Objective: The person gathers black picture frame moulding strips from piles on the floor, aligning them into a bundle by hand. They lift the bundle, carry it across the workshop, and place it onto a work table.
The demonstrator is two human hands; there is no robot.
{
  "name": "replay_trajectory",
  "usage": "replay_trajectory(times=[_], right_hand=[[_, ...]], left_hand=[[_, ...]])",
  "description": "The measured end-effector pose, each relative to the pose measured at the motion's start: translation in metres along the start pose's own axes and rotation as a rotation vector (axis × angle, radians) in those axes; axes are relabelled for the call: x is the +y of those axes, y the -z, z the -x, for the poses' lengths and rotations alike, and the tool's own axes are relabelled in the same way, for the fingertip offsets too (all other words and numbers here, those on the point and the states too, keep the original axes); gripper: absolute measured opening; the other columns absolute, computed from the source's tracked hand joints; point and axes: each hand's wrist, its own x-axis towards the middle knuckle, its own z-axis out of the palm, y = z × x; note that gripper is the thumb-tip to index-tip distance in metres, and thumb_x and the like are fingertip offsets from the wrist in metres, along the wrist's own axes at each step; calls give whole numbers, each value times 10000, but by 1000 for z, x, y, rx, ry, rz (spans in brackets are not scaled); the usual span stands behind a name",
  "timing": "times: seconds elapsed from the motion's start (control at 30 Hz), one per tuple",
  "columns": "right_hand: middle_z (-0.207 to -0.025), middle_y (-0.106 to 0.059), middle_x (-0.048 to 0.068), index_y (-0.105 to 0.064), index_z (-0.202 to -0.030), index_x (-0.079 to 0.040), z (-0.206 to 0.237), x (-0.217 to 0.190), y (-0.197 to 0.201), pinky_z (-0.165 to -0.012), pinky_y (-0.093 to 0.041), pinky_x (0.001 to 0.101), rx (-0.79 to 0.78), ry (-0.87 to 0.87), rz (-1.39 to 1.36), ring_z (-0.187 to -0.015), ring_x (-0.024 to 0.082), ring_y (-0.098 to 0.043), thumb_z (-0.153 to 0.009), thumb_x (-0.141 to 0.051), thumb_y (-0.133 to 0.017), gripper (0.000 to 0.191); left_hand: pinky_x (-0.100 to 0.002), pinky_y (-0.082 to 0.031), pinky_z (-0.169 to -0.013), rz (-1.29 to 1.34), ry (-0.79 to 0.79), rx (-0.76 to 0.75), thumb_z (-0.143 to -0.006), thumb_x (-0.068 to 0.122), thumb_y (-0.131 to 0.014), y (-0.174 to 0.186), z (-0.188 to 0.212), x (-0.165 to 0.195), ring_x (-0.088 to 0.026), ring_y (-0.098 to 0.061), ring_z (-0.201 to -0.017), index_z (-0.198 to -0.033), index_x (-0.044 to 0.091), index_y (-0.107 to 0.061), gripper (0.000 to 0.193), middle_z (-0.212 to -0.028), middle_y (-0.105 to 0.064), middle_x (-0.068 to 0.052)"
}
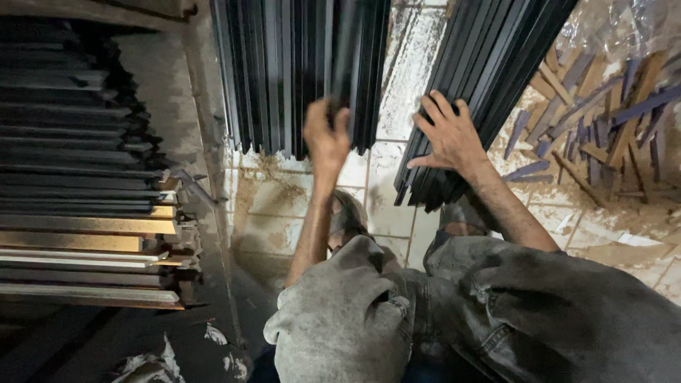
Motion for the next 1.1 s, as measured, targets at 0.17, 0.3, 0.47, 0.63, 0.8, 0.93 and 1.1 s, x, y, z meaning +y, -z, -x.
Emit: replay_trajectory(times=[0.17,0.3,0.47,0.63,0.8,0.93,1.1], right_hand=[[-1393,-532,174,-646,-1223,-102,-7,-1,5,-965,-403,605,-76,14,24,-1357,377,-438,-544,-781,-787,971],[-1376,-535,141,-641,-1197,-134,-10,-4,7,-1003,-414,590,-120,-13,56,-1352,354,-444,-538,-763,-799,924],[-1391,-524,138,-638,-1219,-143,-8,-1,5,-1010,-408,591,-81,-11,29,-1341,359,-445,-552,-751,-799,917],[-1552,-430,227,-572,-1433,-87,6,7,-5,-1040,-388,592,27,-86,-58,-1389,416,-432,-634,-610,-870,1001],[-1661,-349,260,-484,-1568,-65,23,10,-17,-1129,-388,555,78,-141,-210,-1451,405,-446,-656,-332,-898,1036],[-1627,-361,244,-479,-1528,-46,28,9,-26,-1130,-379,576,124,-130,-251,-1453,415,-436,-660,-357,-937,1030],[-1579,-387,252,-514,-1476,-35,31,7,-33,-1105,-350,623,116,-151,-241,-1471,444,-380,-629,-428,-938,1025]], left_hand=[[-399,-549,-809,-292,-110,137,-1057,142,-629,27,-48,-9,-245,-623,-964,-1336,-6,-593,318,-1086,-627,-148],[-385,-530,-906,-528,-283,337,-981,15,-645,18,-47,-3,-262,-591,-1067,-1391,17,-577,415,-1187,-610,-173],[-365,-592,-888,-211,-55,-224,-915,24,-726,-44,24,16,-247,-688,-1011,-1282,80,-663,377,-1137,-696,-120],[-486,-519,-974,-36,-145,-371,-833,145,-750,-94,73,21,-461,-640,-1113,-1336,-44,-584,563,-1176,-673,-262],[-519,-504,-949,-13,97,-388,-833,298,-786,-111,69,34,-484,-631,-1089,-1263,-88,-548,625,-1152,-640,-334],[-530,-530,-897,-135,125,-403,-881,307,-733,-111,61,41,-472,-667,-1046,-1215,-48,-606,504,-1101,-686,-297],[-529,-549,-825,-142,86,-411,-821,292,-776,-107,60,39,-474,-690,-946,-1108,-55,-633,472,-994,-700,-290]])
